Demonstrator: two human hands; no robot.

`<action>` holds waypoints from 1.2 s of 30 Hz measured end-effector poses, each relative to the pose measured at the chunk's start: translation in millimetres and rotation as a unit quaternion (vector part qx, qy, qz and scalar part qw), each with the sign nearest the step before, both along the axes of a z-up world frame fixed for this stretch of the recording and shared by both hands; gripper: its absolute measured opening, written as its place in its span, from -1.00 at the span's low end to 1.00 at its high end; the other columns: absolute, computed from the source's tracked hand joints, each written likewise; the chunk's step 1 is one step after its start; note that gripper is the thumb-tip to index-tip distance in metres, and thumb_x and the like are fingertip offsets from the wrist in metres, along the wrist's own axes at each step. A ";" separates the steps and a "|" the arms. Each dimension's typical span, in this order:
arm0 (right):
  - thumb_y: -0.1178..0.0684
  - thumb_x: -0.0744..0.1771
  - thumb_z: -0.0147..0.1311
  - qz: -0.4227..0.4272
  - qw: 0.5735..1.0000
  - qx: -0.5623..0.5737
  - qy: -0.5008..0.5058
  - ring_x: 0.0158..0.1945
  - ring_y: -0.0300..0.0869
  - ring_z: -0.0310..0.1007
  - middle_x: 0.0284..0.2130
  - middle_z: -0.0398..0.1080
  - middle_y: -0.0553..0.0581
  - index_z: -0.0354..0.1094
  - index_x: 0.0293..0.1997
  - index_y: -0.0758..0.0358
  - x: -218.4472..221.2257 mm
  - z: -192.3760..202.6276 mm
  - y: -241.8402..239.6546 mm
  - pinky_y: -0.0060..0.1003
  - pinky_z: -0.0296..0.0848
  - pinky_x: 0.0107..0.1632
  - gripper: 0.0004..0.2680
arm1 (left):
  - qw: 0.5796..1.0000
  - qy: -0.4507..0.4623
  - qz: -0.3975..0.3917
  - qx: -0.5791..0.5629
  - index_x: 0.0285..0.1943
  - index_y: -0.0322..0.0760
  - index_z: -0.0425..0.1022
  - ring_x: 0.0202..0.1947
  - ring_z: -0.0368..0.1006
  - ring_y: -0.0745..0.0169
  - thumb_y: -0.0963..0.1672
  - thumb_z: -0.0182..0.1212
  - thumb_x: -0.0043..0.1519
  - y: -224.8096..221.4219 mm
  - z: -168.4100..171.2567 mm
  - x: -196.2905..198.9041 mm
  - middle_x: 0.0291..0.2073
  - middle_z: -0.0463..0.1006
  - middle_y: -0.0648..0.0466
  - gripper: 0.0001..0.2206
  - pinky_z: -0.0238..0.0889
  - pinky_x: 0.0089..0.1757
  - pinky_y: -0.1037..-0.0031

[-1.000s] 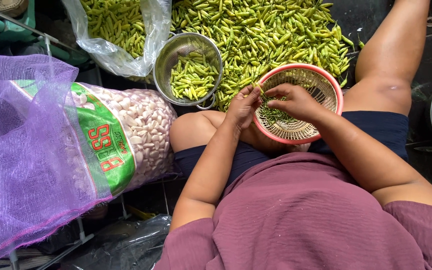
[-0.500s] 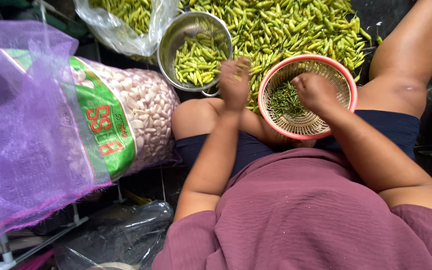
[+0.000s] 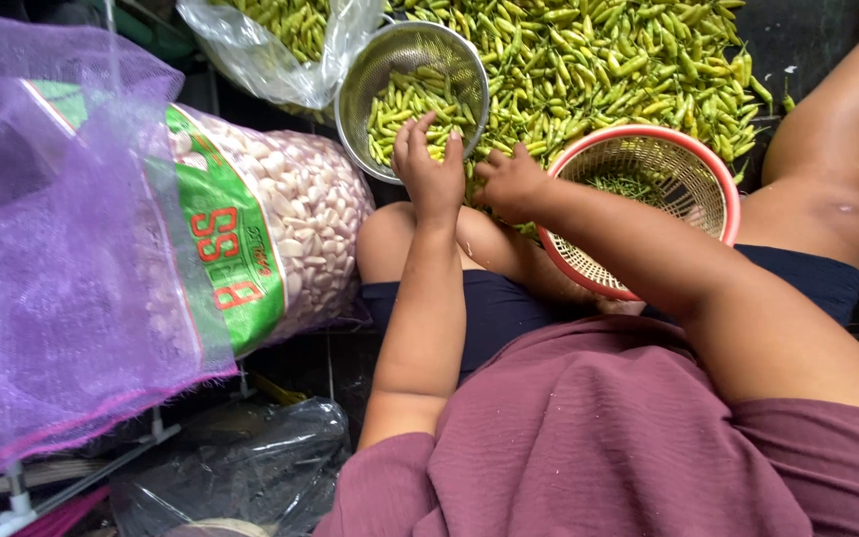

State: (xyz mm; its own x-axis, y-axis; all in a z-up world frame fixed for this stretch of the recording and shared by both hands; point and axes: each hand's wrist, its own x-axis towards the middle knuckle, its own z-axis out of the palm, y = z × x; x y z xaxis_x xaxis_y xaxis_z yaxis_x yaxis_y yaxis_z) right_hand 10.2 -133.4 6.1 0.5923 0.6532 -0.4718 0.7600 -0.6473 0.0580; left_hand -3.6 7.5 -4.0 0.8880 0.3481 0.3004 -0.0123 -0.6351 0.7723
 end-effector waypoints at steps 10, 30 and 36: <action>-0.09 0.31 0.12 0.035 0.994 -0.041 -0.091 0.01 -0.04 0.36 0.08 0.34 0.08 0.48 0.04 -0.23 51.4 9.8 -17.0 0.04 0.43 -0.13 -0.79 | 0.996 0.038 -0.050 -0.069 0.10 -0.26 0.52 0.14 0.38 0.01 -0.11 0.26 0.22 -5.1 5.9 0.5 0.12 0.43 -0.06 -0.71 0.25 0.17 0.31; 0.13 0.41 0.19 -0.469 0.748 0.465 0.064 -0.53 -0.27 0.31 -0.31 0.48 0.25 0.45 -0.07 0.32 105.4 73.0 -181.9 -0.38 0.41 -0.49 -0.91 | 0.988 0.048 -0.135 -0.058 0.03 -0.34 0.54 -0.05 0.48 0.02 -0.13 0.22 0.25 -24.7 9.7 -4.5 -0.02 0.52 -0.08 -0.76 0.36 0.01 0.32; 0.09 0.38 0.19 -0.553 0.597 0.538 0.217 -0.44 -0.31 0.40 -0.36 0.47 0.08 0.44 -0.13 0.24 74.5 102.1 -169.9 -0.43 0.54 -0.27 -0.92 | 0.908 0.192 -0.145 -0.343 0.36 -0.27 0.36 0.18 0.44 0.09 0.02 0.10 0.27 -55.6 67.9 -22.6 0.23 0.50 -0.10 -0.49 0.36 0.17 0.31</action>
